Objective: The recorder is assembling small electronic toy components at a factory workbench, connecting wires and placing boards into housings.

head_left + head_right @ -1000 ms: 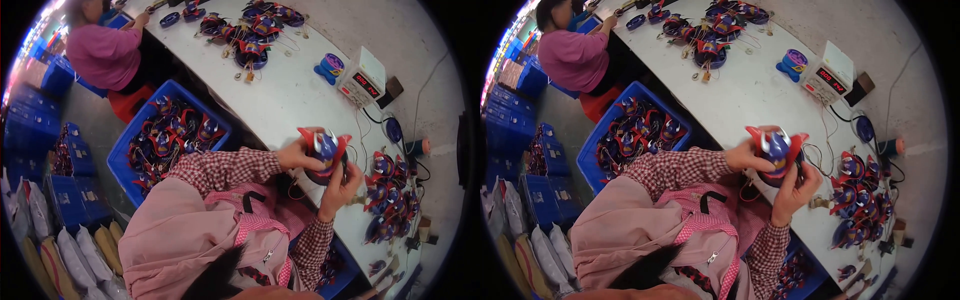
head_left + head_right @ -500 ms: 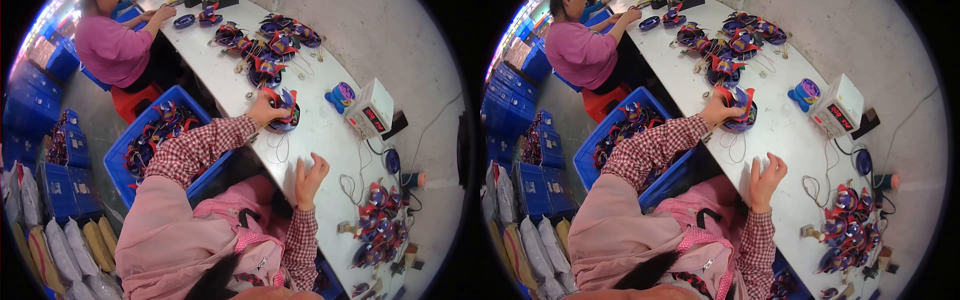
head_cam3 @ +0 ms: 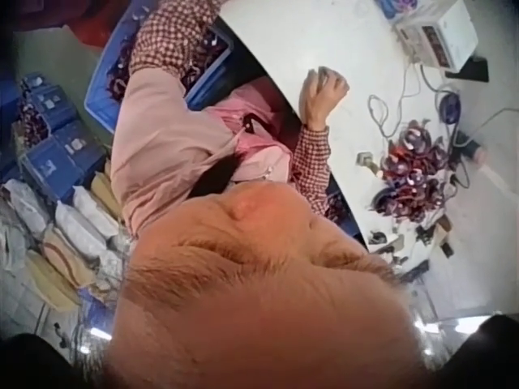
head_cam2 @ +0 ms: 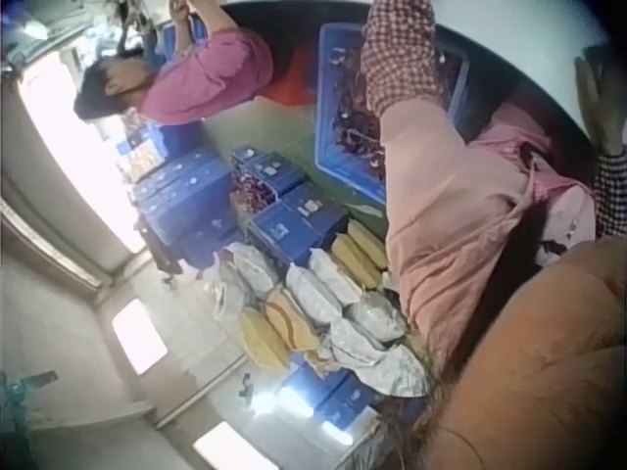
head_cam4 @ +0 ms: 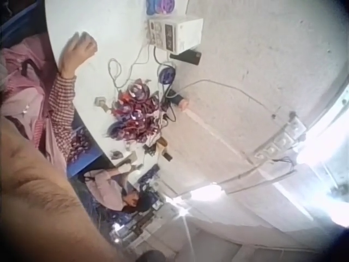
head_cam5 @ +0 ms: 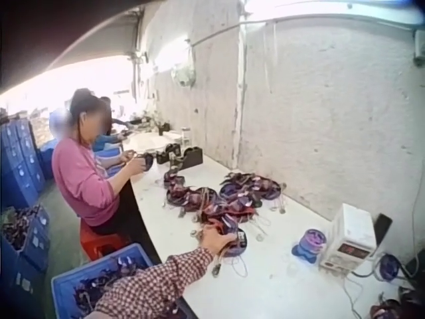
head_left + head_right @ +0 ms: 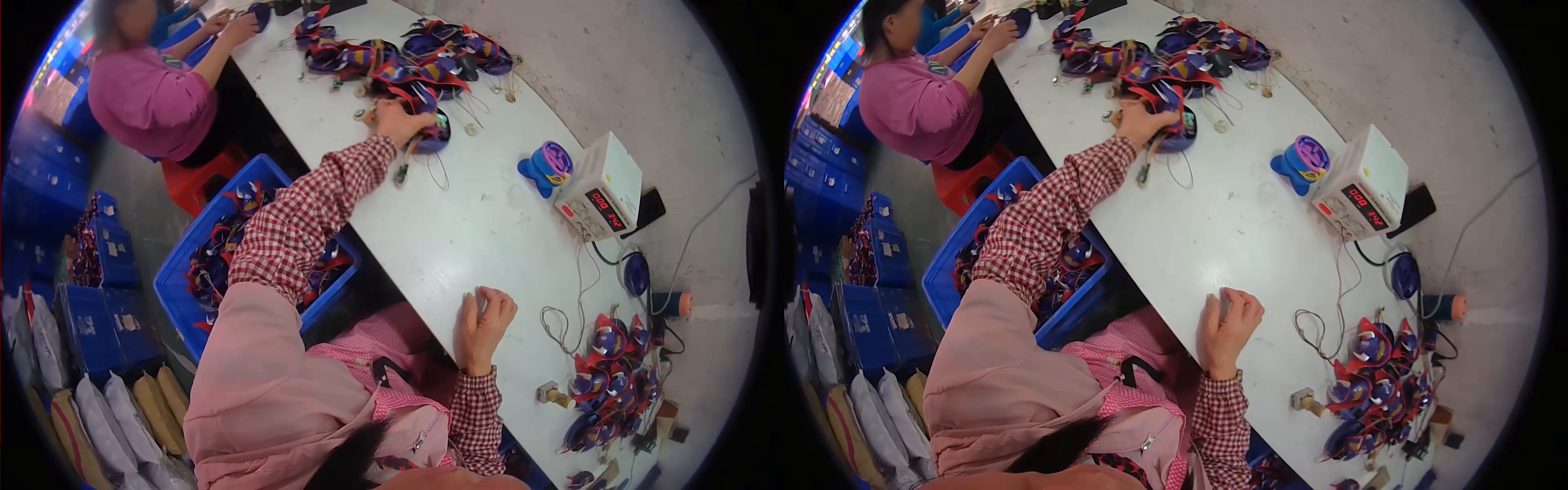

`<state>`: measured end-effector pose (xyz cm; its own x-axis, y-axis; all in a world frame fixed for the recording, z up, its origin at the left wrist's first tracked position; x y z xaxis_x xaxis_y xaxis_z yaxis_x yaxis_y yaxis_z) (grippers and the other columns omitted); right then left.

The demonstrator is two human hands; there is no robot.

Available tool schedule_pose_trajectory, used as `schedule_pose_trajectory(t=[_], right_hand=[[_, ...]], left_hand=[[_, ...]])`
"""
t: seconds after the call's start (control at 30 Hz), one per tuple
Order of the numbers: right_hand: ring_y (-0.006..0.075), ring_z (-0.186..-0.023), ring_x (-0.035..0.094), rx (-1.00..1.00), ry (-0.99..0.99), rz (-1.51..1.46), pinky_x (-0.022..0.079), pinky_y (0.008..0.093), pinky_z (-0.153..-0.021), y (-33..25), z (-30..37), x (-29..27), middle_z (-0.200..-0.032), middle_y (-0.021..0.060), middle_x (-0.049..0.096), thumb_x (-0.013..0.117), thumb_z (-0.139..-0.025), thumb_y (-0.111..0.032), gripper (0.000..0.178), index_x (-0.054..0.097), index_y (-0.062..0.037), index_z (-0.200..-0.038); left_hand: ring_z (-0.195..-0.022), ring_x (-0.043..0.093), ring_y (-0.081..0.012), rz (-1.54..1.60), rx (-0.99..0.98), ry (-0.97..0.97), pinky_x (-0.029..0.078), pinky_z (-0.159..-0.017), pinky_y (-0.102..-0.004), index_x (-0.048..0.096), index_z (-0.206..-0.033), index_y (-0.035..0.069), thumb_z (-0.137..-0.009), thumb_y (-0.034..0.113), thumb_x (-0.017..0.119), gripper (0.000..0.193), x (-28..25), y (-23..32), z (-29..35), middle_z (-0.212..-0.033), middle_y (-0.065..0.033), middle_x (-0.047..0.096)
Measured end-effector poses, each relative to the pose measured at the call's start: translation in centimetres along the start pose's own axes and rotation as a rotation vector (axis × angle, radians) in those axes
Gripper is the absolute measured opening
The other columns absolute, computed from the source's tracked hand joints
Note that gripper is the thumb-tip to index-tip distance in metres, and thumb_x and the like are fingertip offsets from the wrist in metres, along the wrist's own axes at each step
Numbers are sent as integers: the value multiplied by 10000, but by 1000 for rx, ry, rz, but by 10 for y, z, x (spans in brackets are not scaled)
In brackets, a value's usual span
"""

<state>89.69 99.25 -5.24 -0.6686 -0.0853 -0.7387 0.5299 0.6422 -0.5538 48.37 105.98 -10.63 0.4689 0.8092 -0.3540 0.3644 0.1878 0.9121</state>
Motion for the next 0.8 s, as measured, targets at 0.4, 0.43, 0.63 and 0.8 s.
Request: schedule_pose_trajectory(t=[0.4,0.43,0.63,0.8], right_hand=[[295,-847,475,-22,207,-168,381,395,-765,74,-7,-25,-879,119,509,636,-746,-95,164,551,-36,-873],[292,-846,474,7,253,-213,387,386,-760,84,-3,-37,-894,121,507,643,-748,-91,177,556,-33,-890],[287,-856,501,21,391,-344,434,353,-749,99,56,-108,-935,137,509,667,-747,-61,233,563,-25,-953],[221,-755,554,167,349,-443,483,291,-658,128,156,-196,-937,131,525,659,-774,-24,245,557,-10,-997]], left_hand=[[-996,578,-219,424,9,-273,458,-900,-335,489,-1189,-18,-693,169,794,612,40,-30,-36,-1136,-121,574],[-1005,563,-202,312,-26,-138,454,-883,-338,504,-1175,-32,-718,169,772,566,41,6,6,-1126,-124,576],[-1071,503,-244,3,38,-177,430,-880,-367,396,-1293,-58,-754,292,730,724,55,33,105,-1231,-185,470],[-1063,493,-282,-234,-10,-90,421,-888,-389,392,-1320,-56,-745,341,731,777,57,35,153,-1232,-237,447]])
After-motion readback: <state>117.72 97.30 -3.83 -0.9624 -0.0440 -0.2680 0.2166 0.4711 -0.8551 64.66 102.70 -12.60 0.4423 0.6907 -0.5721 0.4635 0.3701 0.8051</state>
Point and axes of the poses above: each hand's wrist, its own z-axis away from the middle knuckle, its own x-axis out of the palm, y = z × x, the point moved 9 cm from there along -z, towards the middle knuckle
